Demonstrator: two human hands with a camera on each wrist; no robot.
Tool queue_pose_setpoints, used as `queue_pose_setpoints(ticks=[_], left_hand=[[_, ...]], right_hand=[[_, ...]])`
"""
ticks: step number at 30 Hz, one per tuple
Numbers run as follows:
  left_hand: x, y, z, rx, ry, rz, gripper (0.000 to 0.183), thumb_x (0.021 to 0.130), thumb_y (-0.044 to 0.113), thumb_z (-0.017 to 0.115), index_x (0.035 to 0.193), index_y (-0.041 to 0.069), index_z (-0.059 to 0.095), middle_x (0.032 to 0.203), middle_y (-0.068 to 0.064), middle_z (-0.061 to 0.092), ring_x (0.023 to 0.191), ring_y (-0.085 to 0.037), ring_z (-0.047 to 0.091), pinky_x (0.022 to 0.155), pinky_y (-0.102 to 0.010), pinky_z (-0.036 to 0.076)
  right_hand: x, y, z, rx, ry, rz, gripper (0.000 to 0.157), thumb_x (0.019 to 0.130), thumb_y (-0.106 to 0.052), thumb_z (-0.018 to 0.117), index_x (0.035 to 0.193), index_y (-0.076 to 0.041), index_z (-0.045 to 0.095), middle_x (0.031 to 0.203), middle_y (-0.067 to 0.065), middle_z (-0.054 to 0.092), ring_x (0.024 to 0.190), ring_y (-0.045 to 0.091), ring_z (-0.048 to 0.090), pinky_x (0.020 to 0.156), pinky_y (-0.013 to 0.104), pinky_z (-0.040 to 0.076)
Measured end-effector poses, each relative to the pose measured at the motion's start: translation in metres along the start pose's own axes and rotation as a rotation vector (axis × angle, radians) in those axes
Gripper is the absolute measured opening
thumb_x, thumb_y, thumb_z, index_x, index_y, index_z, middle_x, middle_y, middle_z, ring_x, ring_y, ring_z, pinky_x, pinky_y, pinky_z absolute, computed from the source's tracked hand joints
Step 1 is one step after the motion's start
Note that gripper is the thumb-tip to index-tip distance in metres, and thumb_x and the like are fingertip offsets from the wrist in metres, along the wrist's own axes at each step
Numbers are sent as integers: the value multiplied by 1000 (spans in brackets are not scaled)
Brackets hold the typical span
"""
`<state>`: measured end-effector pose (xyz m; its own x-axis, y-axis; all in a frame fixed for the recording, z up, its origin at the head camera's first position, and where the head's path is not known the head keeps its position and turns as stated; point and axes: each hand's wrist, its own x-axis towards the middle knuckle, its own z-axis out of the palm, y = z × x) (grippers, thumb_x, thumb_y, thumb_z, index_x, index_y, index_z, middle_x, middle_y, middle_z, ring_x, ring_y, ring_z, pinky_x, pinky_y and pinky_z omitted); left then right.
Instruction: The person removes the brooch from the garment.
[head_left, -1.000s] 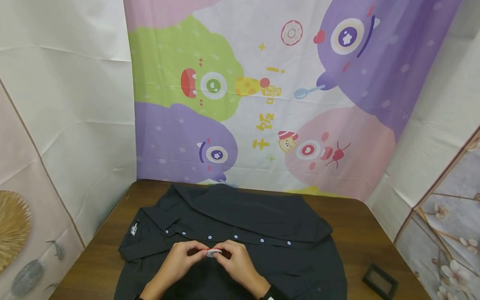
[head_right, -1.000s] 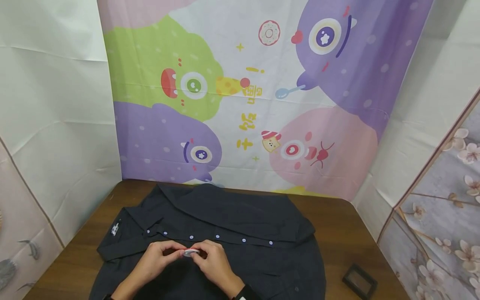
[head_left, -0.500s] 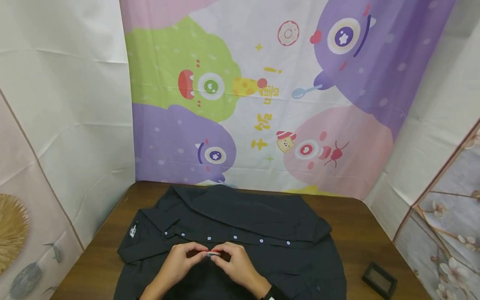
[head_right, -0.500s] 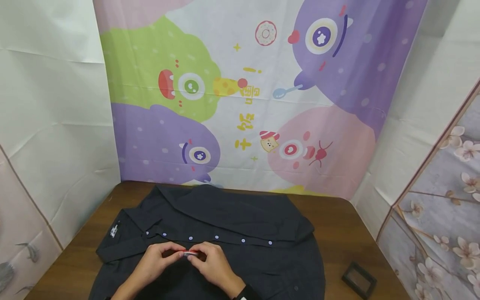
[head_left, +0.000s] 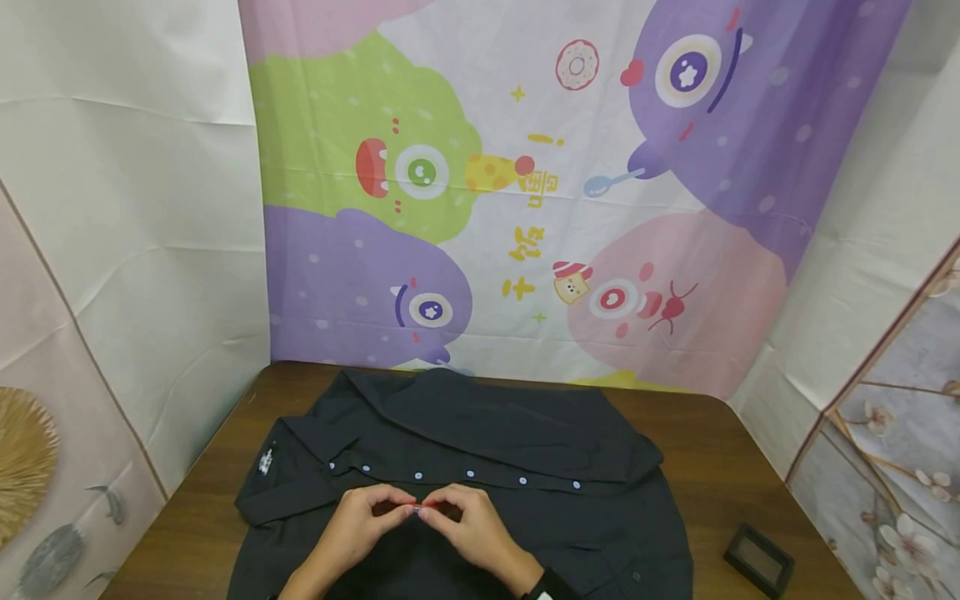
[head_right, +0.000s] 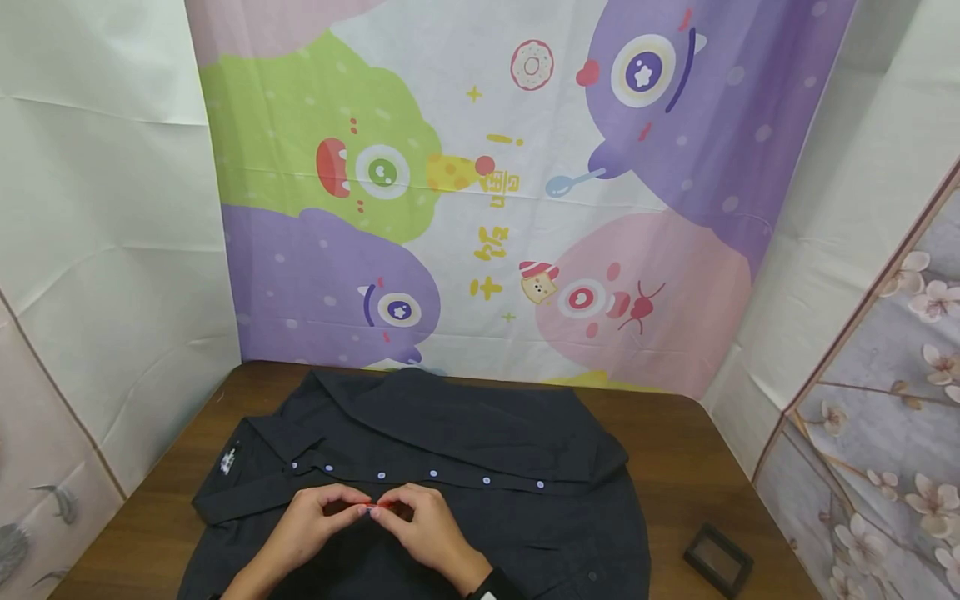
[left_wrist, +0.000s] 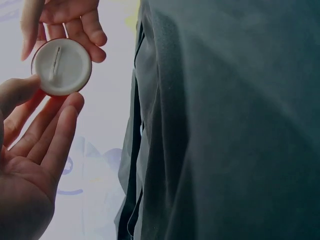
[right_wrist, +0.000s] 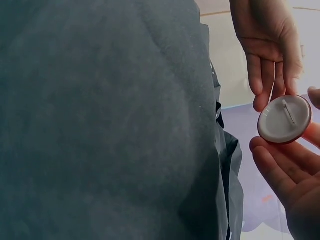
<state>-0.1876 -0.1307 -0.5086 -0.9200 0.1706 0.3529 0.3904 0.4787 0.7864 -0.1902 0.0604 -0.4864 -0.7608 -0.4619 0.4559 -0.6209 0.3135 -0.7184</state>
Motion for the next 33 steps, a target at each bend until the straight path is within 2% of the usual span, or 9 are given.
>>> queue_pose_setpoints(ticks=[7, 15, 23, 26, 29, 33], left_hand=[[0, -2, 0, -16, -11, 55, 8, 78, 19, 73, 83, 12, 73, 81, 1, 73, 76, -5, 63, 65, -28, 57], [0, -1, -1, -37, -12, 67, 6, 77, 16, 74, 83, 16, 72, 83, 1, 73, 79, -7, 64, 67, -29, 57], [-2, 3, -2, -49, -33, 85, 6, 77, 19, 74, 82, 16, 72, 86, 0, 73, 82, -11, 65, 71, -33, 58], [-2, 1, -1, -48, -47, 81, 6, 77, 16, 74, 82, 15, 72, 88, -1, 73, 83, -11, 65, 71, -33, 58], [-1, 7, -2, -49, -57, 76, 8, 76, 7, 74, 83, 10, 72, 88, -6, 73, 84, -15, 66, 71, -34, 58], [0, 10, -2, -52, -58, 102, 11, 75, 1, 73, 84, 6, 72, 88, -10, 72, 84, -19, 66, 70, -36, 58]], right_hand=[[1, 1, -1, -7, -17, -17, 10, 87, -11, 63, 88, -4, 70, 84, 9, 71, 73, 5, 61, 64, 18, 54], [3, -1, 1, 7, -10, -7, 9, 85, -9, 65, 87, -2, 70, 83, 11, 71, 71, 6, 62, 62, 18, 54], [3, -1, -3, 98, -92, 43, 11, 83, -8, 67, 89, 0, 69, 84, 15, 72, 71, 13, 66, 62, 21, 56], [2, -2, -5, 136, -122, 68, 12, 82, -8, 68, 90, 2, 69, 84, 17, 72, 71, 14, 66, 62, 23, 57], [3, -4, -7, 143, -127, 90, 13, 80, -8, 70, 89, 2, 69, 84, 17, 72, 69, 14, 66, 61, 23, 56], [4, -1, -8, 133, -119, 103, 13, 78, -8, 72, 89, 0, 70, 82, 17, 72, 66, 11, 64, 60, 23, 56]])
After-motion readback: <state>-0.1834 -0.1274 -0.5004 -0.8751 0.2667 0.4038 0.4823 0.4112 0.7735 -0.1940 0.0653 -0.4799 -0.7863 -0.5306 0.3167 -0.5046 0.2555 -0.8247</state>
